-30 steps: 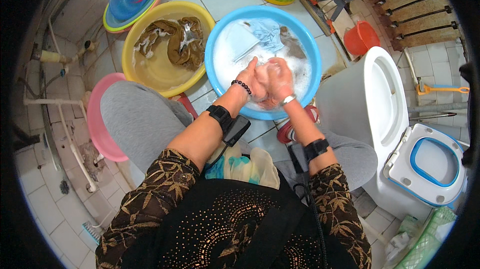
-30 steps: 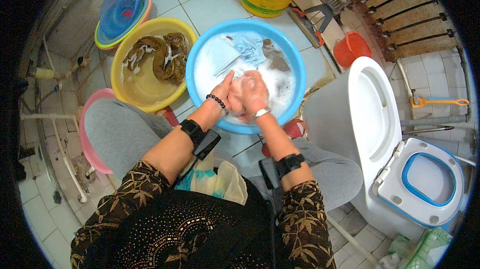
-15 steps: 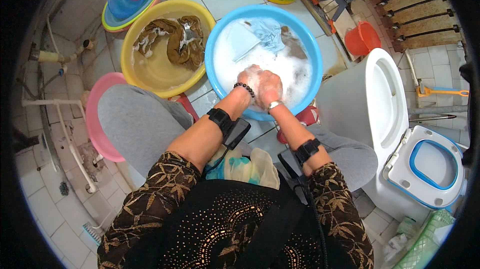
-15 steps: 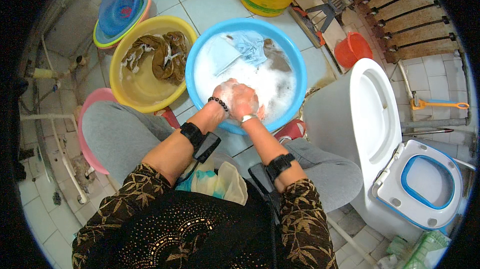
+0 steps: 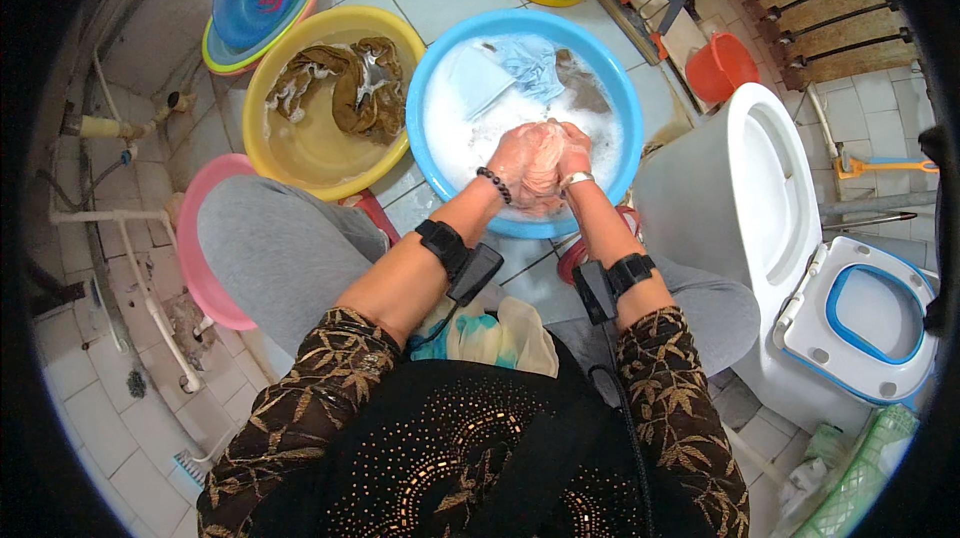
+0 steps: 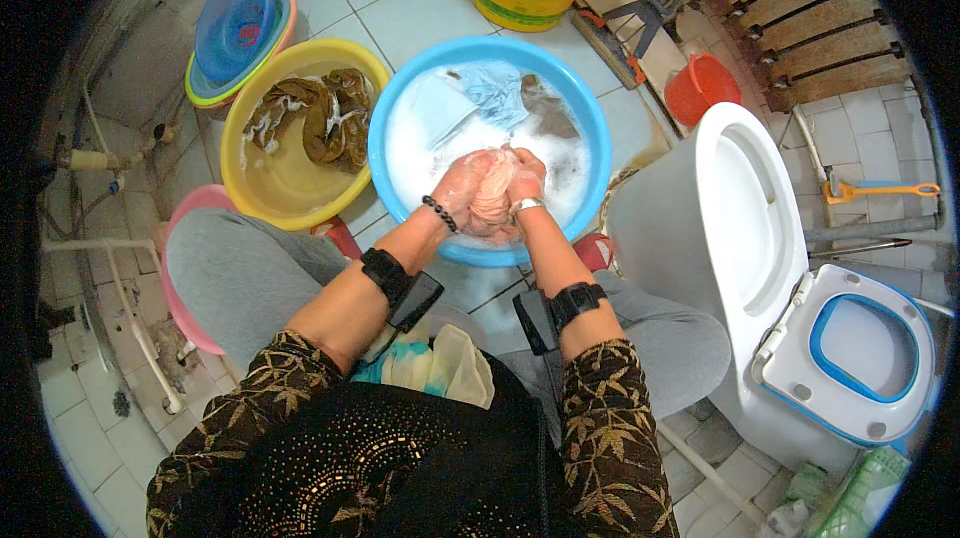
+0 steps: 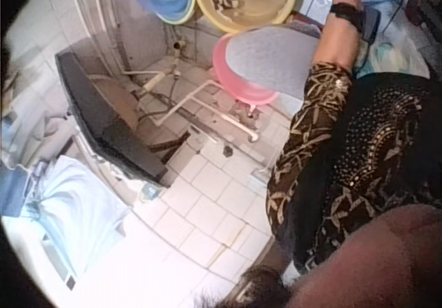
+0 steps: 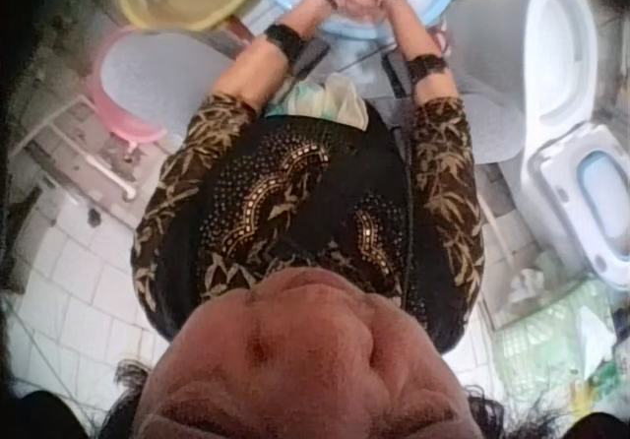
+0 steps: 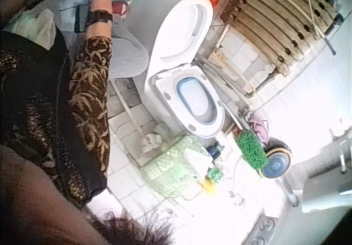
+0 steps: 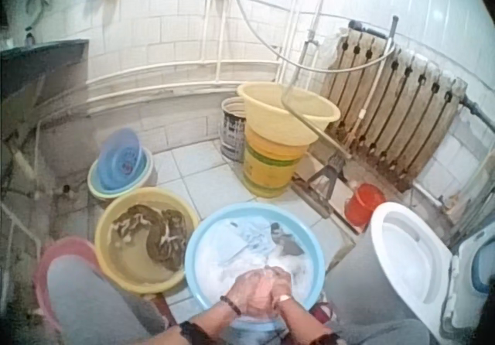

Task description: The person hand washes a light-colored garment in a blue basin filled with soapy water. They repeatedly submerge, agitate, and wring the fabric, then lift and stretch it to inspect the cleaned areas.

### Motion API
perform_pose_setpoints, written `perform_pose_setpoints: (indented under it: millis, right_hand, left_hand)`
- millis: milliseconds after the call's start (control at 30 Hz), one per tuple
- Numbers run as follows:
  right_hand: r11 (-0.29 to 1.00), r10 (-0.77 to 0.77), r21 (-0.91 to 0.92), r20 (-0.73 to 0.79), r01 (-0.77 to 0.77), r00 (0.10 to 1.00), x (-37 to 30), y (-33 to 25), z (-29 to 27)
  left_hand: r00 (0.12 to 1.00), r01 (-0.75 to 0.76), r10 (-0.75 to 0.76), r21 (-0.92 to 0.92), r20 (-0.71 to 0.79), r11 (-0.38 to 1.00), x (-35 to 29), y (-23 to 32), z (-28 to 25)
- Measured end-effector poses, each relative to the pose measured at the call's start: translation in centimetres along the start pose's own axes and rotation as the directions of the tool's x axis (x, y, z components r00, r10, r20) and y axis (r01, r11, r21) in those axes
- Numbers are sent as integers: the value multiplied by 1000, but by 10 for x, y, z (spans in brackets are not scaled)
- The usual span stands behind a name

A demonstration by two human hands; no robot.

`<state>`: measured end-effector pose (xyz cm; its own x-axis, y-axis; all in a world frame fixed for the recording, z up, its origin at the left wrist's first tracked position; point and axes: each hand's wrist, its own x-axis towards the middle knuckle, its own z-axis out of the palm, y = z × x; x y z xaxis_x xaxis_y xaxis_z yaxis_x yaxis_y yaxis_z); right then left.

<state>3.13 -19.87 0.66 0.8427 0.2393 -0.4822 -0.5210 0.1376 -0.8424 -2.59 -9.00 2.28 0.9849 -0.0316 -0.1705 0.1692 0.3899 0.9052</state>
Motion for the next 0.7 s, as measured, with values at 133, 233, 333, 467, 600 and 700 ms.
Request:
perform_pose_setpoints:
  millis: [133, 233, 333, 467, 600, 700]
  right_hand:
    - [957, 74, 266, 169, -118, 983, -9, -22, -8]
    - [964, -20, 262, 231, -43, 973, -15, -31, -6]
    - [934, -355, -59, -21, 354, 935, -19, -30, 7]
    - [688, -700, -297, -29, 662, 714, -40, -23, 39]
    - [427, -608, -784, 120, 451, 785, -66, -25, 63]
    - [-37, -424, -970, 234, 241, 875, -60, -36, 67]
  left_hand:
    - [989, 116, -84, -277, 124, 954, -4, 42, -3]
    - [992, 128, -122, -200, 42, 971, -6, 52, -4]
    - [974, 77, -156, -411, -163, 908, -10, 49, -4]
    - [884, 121, -363, -608, -293, 784, -16, 49, -7]
    - [817, 181, -490, -671, -305, 719, -17, 47, -3]
    - [886, 240, -397, -494, -239, 835, -14, 35, 4]
